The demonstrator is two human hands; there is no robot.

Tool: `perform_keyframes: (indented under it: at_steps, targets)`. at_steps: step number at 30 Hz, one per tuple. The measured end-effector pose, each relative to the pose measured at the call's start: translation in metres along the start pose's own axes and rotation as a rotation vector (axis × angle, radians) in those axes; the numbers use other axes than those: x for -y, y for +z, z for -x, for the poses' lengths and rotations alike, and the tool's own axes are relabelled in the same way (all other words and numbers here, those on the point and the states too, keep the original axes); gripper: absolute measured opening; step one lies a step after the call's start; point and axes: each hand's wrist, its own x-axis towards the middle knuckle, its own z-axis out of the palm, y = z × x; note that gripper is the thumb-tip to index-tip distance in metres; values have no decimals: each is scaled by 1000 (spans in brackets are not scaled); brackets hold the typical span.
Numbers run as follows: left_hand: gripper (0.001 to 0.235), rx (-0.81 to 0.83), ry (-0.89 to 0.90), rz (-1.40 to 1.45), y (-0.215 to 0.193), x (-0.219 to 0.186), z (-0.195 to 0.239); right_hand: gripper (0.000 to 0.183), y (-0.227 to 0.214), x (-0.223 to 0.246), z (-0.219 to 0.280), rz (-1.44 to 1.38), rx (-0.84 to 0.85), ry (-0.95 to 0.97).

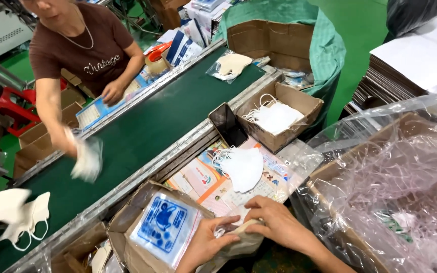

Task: Packing face masks into plastic bags and placing them into cardboard boxes at a factory workstation.

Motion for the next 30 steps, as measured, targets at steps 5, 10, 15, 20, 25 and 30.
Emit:
perform_keyframes:
  at_steps: [5,10,15,20,25,30]
  targets:
    - [39,53,-96,-125,13,13,-9,29,-1,24,-14,192,415,211]
    - [45,-23,19,285,16,31,-6,26,-1,7,-4,43,150,304]
    - [65,-67,-21,589,6,6,-2,21,-27,52,-11,241,-415,37]
    - [66,-70,96,552,15,-6,0,26,-4,59,-21,539,-489,-222]
    - [64,12,148,562,27,10,3,27,15,53,-26,624,-520,-240]
    - [62,56,191,464,28,21,9,21,15,35,-15,610,-554,-241]
